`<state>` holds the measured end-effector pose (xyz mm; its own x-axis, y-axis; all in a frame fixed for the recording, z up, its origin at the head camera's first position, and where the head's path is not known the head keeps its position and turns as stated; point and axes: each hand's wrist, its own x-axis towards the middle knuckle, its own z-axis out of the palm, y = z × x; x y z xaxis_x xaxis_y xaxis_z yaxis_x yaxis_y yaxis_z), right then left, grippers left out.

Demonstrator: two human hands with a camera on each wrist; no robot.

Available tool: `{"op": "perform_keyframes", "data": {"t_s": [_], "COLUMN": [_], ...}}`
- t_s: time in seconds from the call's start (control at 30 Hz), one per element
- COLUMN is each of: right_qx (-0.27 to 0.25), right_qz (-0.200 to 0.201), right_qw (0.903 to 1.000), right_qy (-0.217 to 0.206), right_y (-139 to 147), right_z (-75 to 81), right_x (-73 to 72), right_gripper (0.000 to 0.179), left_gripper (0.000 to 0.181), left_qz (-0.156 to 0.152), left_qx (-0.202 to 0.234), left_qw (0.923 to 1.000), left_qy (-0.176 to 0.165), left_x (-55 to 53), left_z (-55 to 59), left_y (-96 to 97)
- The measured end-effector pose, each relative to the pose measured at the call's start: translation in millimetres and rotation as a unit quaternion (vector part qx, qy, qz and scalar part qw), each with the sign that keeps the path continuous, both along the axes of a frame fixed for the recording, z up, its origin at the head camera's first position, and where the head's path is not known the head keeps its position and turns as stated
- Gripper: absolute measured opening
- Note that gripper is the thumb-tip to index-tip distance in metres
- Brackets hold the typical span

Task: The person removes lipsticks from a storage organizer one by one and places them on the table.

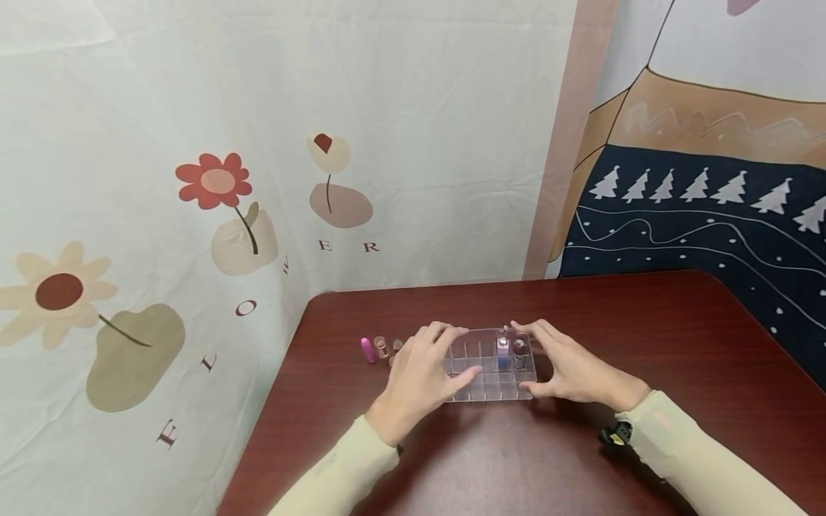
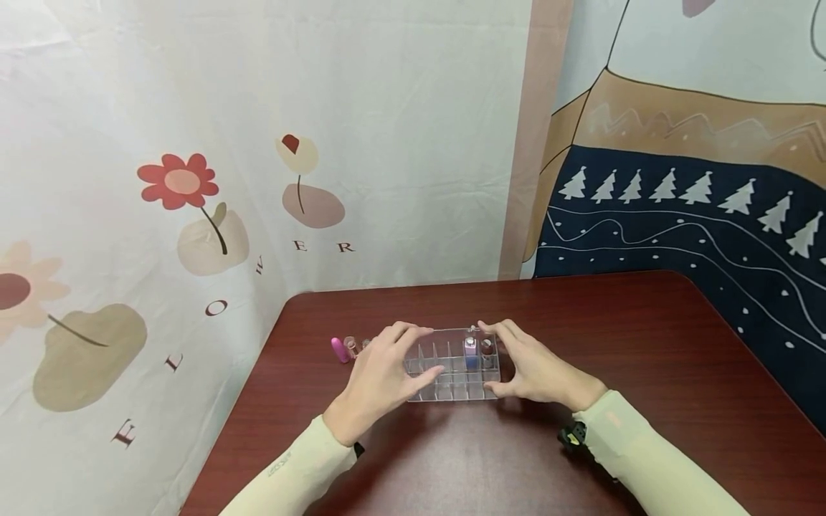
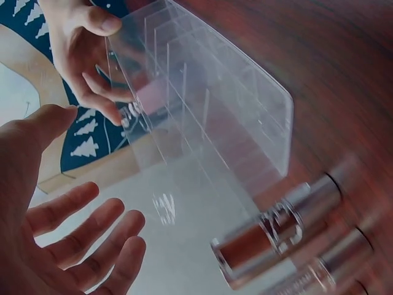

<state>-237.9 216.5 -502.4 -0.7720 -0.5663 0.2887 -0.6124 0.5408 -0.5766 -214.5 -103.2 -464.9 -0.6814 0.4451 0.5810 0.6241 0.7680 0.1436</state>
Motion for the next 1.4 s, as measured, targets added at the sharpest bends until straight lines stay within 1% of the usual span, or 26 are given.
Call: {"op": "perform_keyframes", "data": {"t_s": [0.17,0.23,0.37,0.47,0.67,0.8,0.93,1.07,1.17,1.4], "right_qx": [0.010,0.011,0.013,0.015,0.018,0.017,0.018,0.022,0.020,0.023], "right_qz": [-0.002,-0.003,-0.006,-0.008,-0.002,-0.002,-0.002,-0.002,-0.002,-0.010], "right_qw": [0.9999,0.9999,0.9998,0.9997,0.9994,0.9994,0.9991,0.9986,0.9987,0.9991], "right_qy": [0.014,0.013,0.014,0.020,0.030,0.030,0.039,0.048,0.047,0.034], "right_y": [0.1,0.3,0.8,1.1,0.5,0.4,0.5,0.3,0.3,1.0], "right_z": [-0.2,0.0,-0.5,-1.1,-1.9,-1.7,-1.2,-1.1,-1.4,-1.9], "right_x": [-0.4,-0.4,-0.5,-0.5,-0.7,-1.1,-1.0,-0.9,-1.0,-0.7], "right_gripper": [0.099,0.098,0.098,0.100,0.092,0.090,0.090,0.089,0.090,0.096], "left_gripper": [0.064,0.063,0.057,0.053,0.053,0.053,0.053,0.052,0.051,0.046], "left_qz": [0.003,0.002,-0.003,0.003,0.019,0.024,0.023,0.022,0.024,0.027], "left_qx": [-0.009,-0.011,-0.015,-0.034,-0.077,-0.094,-0.101,-0.110,-0.117,-0.115], "left_qw": [0.9998,0.9996,0.9988,0.9978,0.9944,0.9931,0.9928,0.9920,0.9913,0.9908], "left_qy": [-0.018,-0.024,-0.047,-0.056,-0.069,-0.065,-0.060,-0.058,-0.055,-0.067], "left_x": [-1.7,-1.9,-3.1,-5.5,-10.7,-14.9,-19.0,-21.8,-23.0,-23.9], "left_z": [-0.3,0.7,3.6,5.6,6.4,3.9,1.0,-1.1,-1.9,-4.1], "left_y": [15.1,20.8,31.8,40.1,54.2,60.5,64.7,67.6,69.6,72.8]}}
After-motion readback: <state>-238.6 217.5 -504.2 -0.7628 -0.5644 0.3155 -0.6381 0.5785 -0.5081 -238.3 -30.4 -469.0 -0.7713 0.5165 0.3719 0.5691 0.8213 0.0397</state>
